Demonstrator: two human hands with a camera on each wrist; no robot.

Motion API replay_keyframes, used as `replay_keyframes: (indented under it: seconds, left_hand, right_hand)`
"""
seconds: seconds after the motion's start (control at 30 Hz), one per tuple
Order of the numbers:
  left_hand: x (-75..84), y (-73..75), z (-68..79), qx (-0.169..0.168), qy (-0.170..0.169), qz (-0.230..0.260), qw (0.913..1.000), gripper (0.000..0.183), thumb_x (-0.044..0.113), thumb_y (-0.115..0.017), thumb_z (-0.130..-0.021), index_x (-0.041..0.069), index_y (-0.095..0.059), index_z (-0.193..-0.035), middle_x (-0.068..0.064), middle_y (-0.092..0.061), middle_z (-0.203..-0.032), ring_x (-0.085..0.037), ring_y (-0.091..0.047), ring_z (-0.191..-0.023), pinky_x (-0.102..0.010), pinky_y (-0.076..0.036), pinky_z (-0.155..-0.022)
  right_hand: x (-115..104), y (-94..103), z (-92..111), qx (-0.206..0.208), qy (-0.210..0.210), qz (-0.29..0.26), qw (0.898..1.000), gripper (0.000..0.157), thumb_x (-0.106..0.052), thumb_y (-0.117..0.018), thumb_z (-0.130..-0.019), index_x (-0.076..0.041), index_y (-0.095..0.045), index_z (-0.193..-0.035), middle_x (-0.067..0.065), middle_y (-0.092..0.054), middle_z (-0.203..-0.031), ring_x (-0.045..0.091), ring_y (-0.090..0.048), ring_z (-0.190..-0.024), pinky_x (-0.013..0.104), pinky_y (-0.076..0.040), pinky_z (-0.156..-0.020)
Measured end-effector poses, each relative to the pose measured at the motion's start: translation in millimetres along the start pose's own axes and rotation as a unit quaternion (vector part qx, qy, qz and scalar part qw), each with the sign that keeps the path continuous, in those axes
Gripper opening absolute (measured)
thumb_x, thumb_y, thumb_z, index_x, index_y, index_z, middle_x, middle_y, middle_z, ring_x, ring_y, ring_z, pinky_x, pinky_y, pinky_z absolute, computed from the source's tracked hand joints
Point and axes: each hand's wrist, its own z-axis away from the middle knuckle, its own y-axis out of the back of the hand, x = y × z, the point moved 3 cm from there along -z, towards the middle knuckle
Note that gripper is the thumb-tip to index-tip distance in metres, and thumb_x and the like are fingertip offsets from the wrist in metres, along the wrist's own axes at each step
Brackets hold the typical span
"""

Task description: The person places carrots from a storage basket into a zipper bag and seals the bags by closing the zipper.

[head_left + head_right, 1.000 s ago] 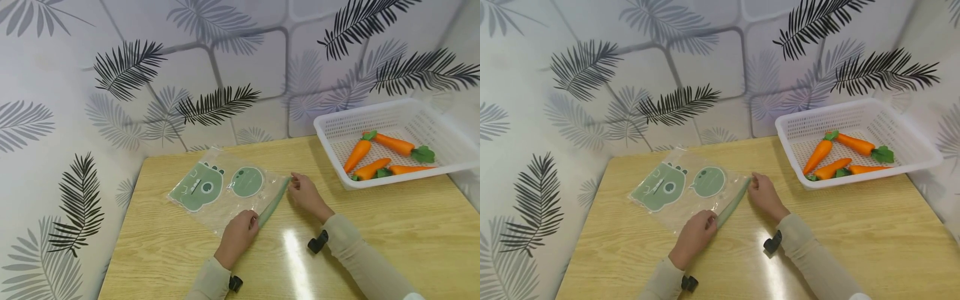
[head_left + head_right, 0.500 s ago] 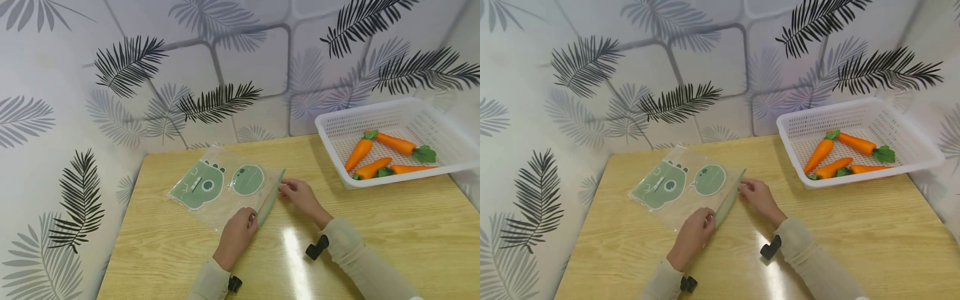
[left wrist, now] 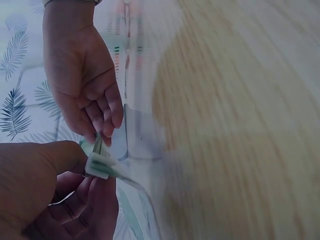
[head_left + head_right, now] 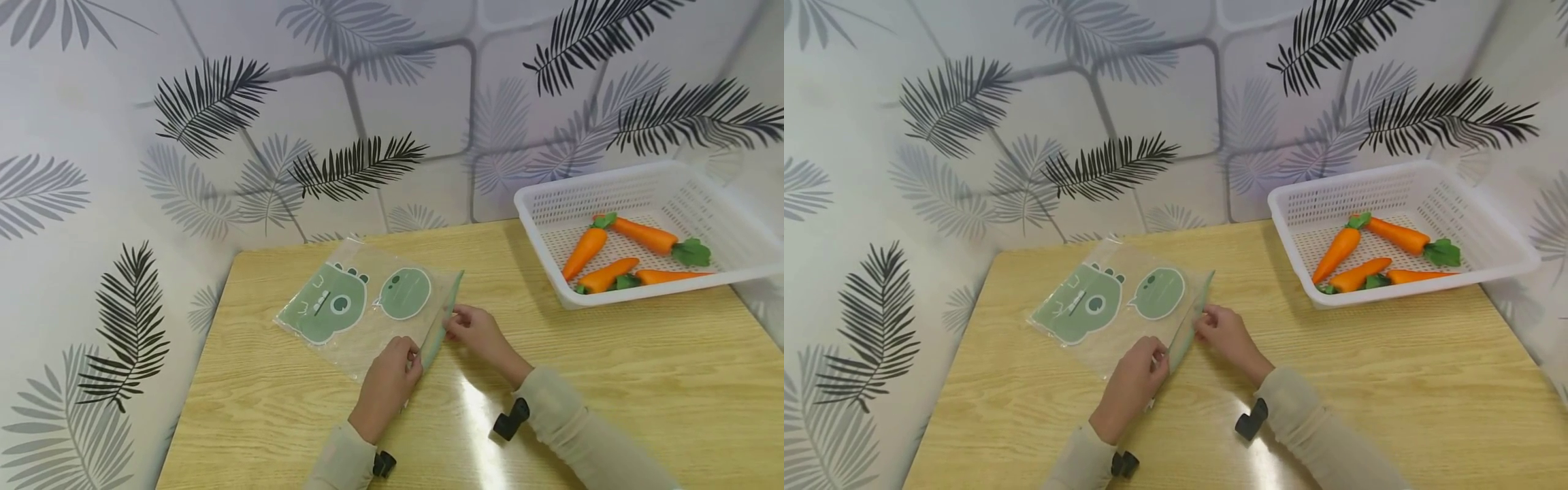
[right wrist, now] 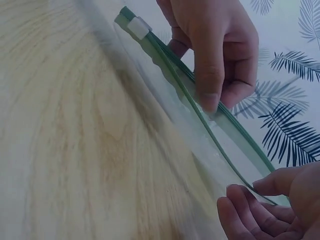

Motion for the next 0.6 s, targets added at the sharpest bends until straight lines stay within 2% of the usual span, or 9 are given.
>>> replay_keyframes:
  seconds: [0.2,0.37,0.47,0.57,0.6]
  left_hand:
    - [1.1,5.9,-0.3,0.022,-0.002,-0.006,0.9997,0.005,0.018,-0.055,-0.084,0.016,-0.051,-0.083,0.007,-0.044,-0.075,-0.004,-0.041,-0.056,-0.014,-0.037,-0.046]
    - [0.5,13.2,-2.3,0.052,0.008,-0.009,0.9986,0.004,0.019,-0.052,-0.084,0.016,-0.051,-0.085,0.006,-0.046,-0.077,-0.004,-0.043,-0.055,-0.015,-0.038,-0.045]
    - [-0.5,19.9,-2.7,0.085,0.017,-0.009,0.9962,0.004,0.018,-0.053,-0.083,0.015,-0.051,-0.086,0.006,-0.047,-0.077,-0.004,-0.044,-0.056,-0.016,-0.040,-0.046]
    - [-1.5,28.7,-2.6,0.127,0.023,-0.012,0.9916,0.005,0.017,-0.053,-0.082,0.014,-0.051,-0.086,0.006,-0.047,-0.077,-0.003,-0.045,-0.057,-0.016,-0.041,-0.047]
    - [-1.7,31.7,-2.4,0.140,0.024,-0.011,0.9899,0.005,0.016,-0.053,-0.082,0.014,-0.051,-0.086,0.006,-0.048,-0.077,-0.003,-0.046,-0.057,-0.016,-0.042,-0.047]
  right_hand:
    - [0.5,-3.3,2.0,0.005,-0.005,-0.007,1.000,0.032,-0.016,-0.057,-0.087,-0.003,-0.055,-0.116,0.006,-0.064,-0.078,0.021,-0.062,-0.069,0.027,-0.054,-0.060]
    - [-19.0,-0.1,12.0,-0.001,0.005,-0.036,0.999,0.032,-0.009,-0.054,-0.088,0.003,-0.052,-0.117,0.015,-0.062,-0.080,0.031,-0.062,-0.070,0.039,-0.054,-0.063]
    - [-17.6,-1.2,13.1,-0.001,0.009,-0.042,0.999,0.032,-0.006,-0.052,-0.088,0.004,-0.050,-0.119,0.016,-0.061,-0.079,0.032,-0.061,-0.068,0.040,-0.054,-0.062]
    - [-4.3,-3.7,9.2,-0.001,0.017,-0.043,0.999,0.032,-0.008,-0.052,-0.089,0.001,-0.050,-0.120,0.011,-0.060,-0.077,0.028,-0.061,-0.066,0.035,-0.054,-0.060]
    - [-6.9,-3.4,10.4,-0.003,0.016,-0.049,0.999,0.032,-0.008,-0.052,-0.089,0.002,-0.049,-0.119,0.013,-0.060,-0.077,0.030,-0.061,-0.067,0.036,-0.054,-0.061]
